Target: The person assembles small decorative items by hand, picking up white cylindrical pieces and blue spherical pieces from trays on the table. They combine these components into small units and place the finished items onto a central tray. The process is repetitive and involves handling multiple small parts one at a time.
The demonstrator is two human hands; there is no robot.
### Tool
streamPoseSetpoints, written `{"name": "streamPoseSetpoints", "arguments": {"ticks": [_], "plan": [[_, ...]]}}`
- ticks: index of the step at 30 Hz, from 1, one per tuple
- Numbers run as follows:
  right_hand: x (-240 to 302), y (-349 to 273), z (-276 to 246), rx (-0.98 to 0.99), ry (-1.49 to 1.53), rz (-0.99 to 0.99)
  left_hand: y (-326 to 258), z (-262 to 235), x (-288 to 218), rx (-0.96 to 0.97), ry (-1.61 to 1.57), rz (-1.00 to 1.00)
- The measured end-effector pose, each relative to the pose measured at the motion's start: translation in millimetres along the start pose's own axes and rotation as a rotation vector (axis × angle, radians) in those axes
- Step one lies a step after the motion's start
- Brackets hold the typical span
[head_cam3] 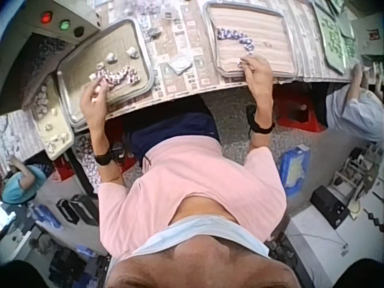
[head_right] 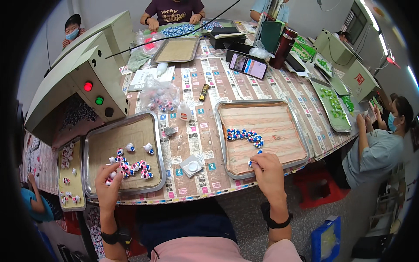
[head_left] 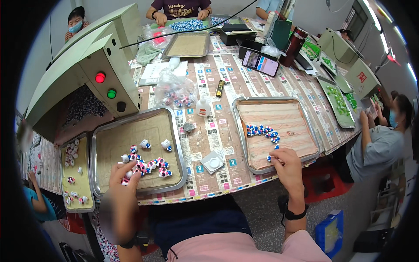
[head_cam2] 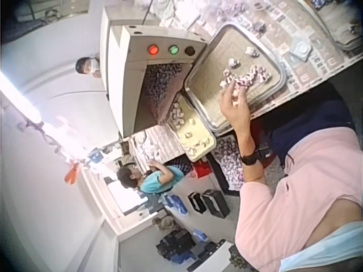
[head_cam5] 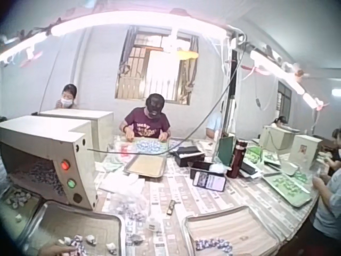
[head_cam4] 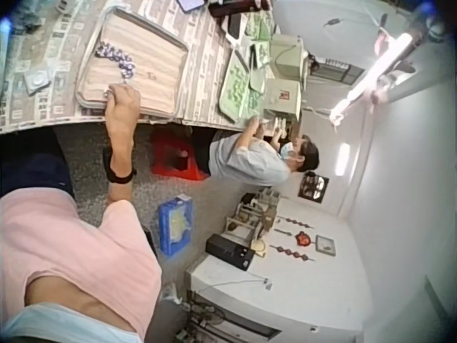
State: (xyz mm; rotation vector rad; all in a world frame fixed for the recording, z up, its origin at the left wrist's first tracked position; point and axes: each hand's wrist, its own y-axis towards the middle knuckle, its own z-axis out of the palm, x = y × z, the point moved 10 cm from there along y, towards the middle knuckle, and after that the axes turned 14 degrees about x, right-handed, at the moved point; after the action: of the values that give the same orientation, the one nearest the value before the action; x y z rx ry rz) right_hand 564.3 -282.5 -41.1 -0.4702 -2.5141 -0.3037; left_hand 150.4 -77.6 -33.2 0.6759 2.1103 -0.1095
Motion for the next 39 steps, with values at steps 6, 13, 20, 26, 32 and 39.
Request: {"name": "streamPoseSetpoints", "arguments": {"ticks": [6, 13, 20, 26, 32, 39], "plan": [[9.7, 12.2, 14.1, 0.151, -0.144, 0.019, -31.9, 69.0, -2.9, 0.267, -1.087, -0.388], [18.2, 15.7, 15.5, 0.072, 0.018, 0.036, -57.8, 144.5, -35.0, 0.476, -1.710, -0.569], [8.4, 17.4, -0.4, -0.015, -0.004, 0.034, -70.0, 156.1, -40.3, 0.487, -1.774, -0.565], [3.7, 14.3, -1.6, 0.055, -0.129, -0.018, -71.0, 166.3, -38.7, 0.477, -1.693, -0.600], [4.5, 21.2, 15.7, 0.106, -0.028, 0.036, -70.6, 167.3, -53.8, 0.550, -1.788, -0.590], [33.9, 15.5, 52.3, 0.291, 0.606, 0.011, -75.1, 176.2, -50.5, 0.565, -1.838, -0.645]]}}
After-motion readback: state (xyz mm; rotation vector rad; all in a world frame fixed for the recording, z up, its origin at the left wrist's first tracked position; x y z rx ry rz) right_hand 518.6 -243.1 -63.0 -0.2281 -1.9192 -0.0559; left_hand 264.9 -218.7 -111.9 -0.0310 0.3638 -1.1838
